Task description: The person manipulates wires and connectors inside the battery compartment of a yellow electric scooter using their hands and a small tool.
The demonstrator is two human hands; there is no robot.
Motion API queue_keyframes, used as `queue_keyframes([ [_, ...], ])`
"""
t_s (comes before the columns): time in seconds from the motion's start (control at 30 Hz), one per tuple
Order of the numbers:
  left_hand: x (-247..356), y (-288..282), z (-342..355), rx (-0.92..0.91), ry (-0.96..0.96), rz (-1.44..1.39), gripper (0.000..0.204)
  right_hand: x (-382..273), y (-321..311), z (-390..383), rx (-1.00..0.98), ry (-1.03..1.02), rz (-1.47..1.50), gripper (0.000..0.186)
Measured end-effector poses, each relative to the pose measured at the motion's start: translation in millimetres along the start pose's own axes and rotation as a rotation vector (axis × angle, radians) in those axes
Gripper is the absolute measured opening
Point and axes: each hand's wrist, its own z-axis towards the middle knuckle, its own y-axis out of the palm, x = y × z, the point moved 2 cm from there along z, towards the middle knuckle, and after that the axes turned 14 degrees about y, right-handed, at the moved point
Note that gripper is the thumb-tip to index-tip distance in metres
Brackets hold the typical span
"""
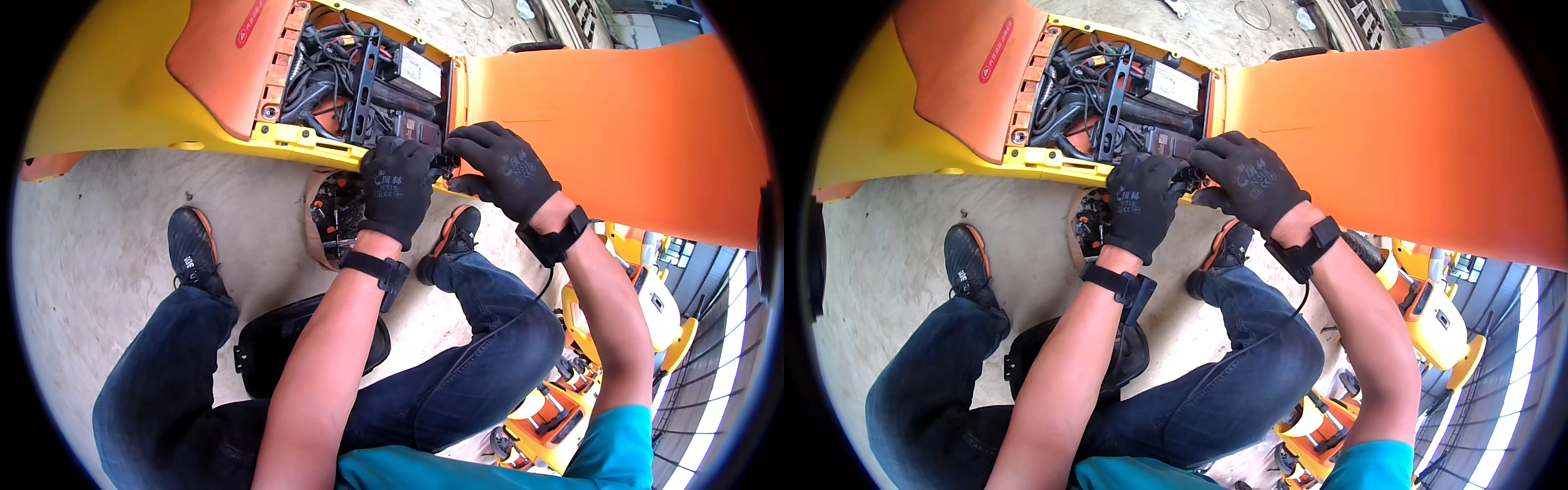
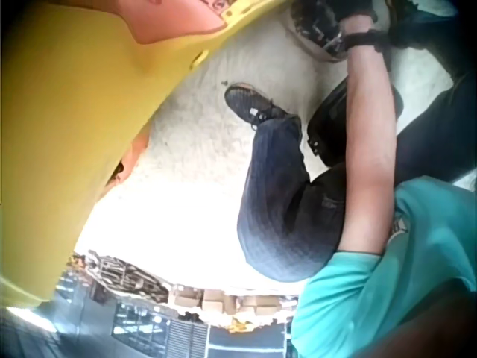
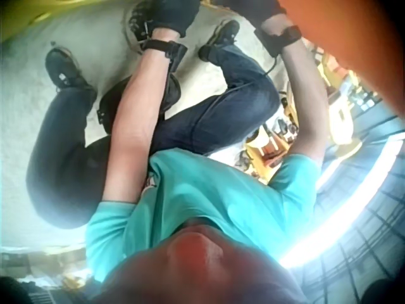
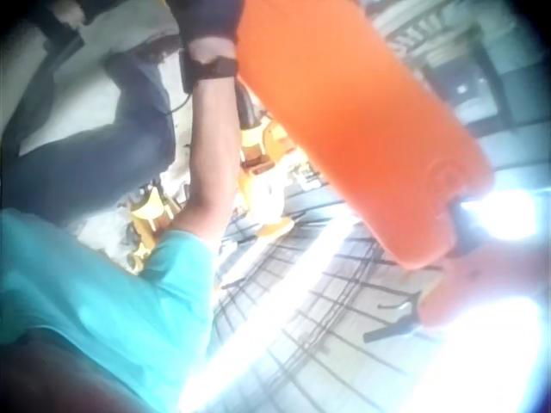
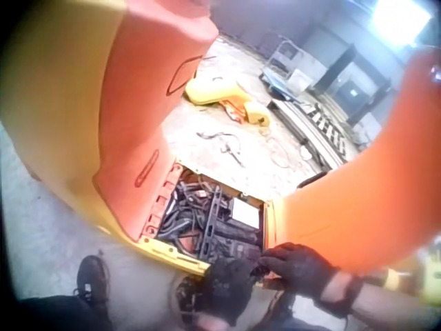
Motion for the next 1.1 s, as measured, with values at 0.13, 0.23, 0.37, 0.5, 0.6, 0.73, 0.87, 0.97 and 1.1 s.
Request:
queue_keyframes([
  [0.13, 2, -1, 1, -0.004, 0.008, -0.022, 0.033, -2, 2, 2, -0.063, 0.048, -0.02, 0.045],
  [0.23, 3, -1, 1, -0.022, 0.002, 0.002, 0.032, 0, 5, 1, -0.009, -0.01, -0.035, 0.044],
  [0.37, 1, -1, 0, -0.023, 0.009, -0.003, 0.031, -2, 8, 2, -0.009, -0.021, -0.035, 0.039],
  [0.5, -1, 1, -3, 0.025, 0.022, -0.016, 0.029, -8, 17, 4, -0.043, 0.134, -0.06, 0.024],
  [0.6, -2, 2, -3, 0.031, 0.01, -0.039, 0.029, -18, 33, 4, -0.031, 0.556, 0.132, 0.031],
  [0.73, 0, 1, -1, 0.032, 0.003, -0.038, 0.029, -10, 42, 14, -0.122, 0.813, 0.379, 0.047],
  [0.87, -1, 3, -1, 0.035, 0.023, -0.015, 0.029, -2, 27, 5, -0.003, 0.602, 0.24, 0.044],
  [0.97, -4, 4, -3, 0.053, 0.023, 0.004, 0.028, -11, 4, -1, 0.084, 0.116, 0.027, 0.043],
  [1.1, -4, 5, -2, 0.031, 0.031, 0.016, 0.026, -14, 2, -6, 0.04, -0.134, -0.235, 0.046],
])
